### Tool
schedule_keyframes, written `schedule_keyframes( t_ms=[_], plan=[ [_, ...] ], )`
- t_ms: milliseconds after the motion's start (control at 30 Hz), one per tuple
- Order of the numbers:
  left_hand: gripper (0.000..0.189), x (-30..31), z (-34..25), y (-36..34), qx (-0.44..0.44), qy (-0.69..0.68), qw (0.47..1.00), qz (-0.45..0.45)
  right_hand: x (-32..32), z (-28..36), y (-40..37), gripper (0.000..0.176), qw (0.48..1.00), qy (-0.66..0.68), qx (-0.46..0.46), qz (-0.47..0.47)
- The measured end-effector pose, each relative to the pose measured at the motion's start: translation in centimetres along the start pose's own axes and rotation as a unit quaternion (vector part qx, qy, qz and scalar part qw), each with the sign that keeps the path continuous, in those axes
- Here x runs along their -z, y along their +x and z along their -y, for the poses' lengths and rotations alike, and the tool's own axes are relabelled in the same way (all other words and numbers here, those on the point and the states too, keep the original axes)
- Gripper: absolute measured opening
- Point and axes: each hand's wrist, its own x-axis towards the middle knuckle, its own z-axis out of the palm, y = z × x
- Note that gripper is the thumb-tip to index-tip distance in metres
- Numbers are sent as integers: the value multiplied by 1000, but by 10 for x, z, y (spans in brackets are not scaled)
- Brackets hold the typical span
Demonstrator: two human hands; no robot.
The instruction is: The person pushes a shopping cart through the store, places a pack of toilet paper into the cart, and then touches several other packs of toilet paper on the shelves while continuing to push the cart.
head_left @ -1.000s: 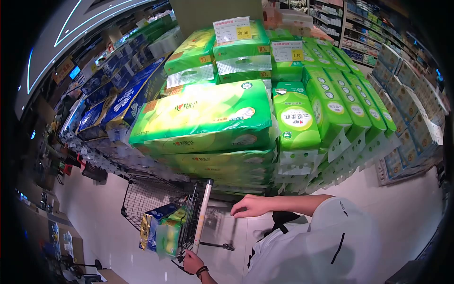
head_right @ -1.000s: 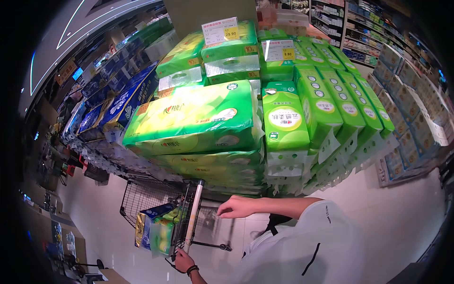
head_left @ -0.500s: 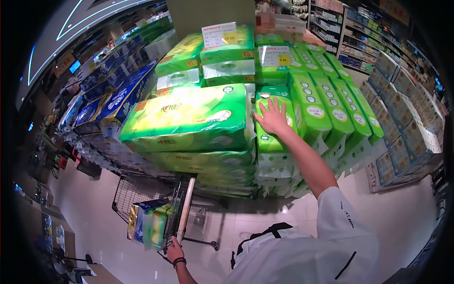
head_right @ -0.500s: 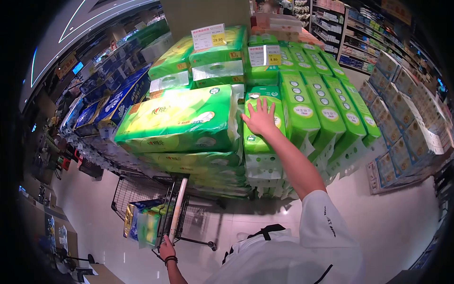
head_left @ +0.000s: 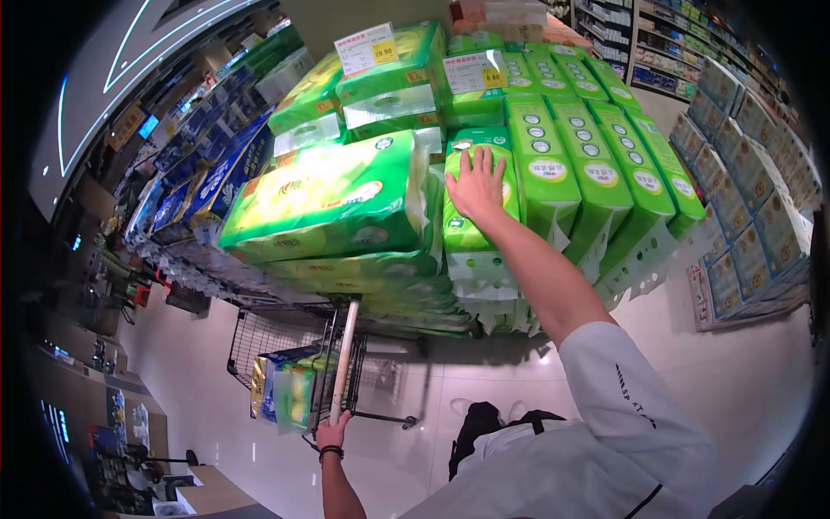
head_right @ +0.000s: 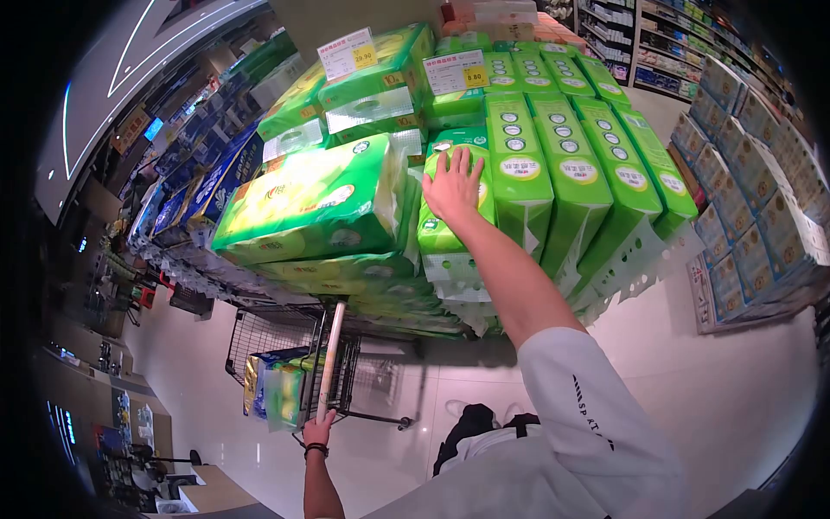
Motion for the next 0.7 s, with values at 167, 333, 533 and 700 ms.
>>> schedule_keyframes(
  t_ms=[167, 333, 533, 700],
  plan=[
    [42, 4, -1, -2, 79, -127, 968, 202, 5, 2, -3, 73, 999, -18, -15, 39],
    [43, 1, -9, -4, 87, -178, 945, 259, 2, 5, -4, 76, 999, -30, -27, 31],
    [46, 4, -18, -17, 34, -118, 978, 168, 6, 6, -3, 76, 999, -26, -25, 39],
    [40, 4, -14, -15, 41, -100, 983, 149, 2, 4, 2, 76, 999, -18, -23, 35]
  ],
)
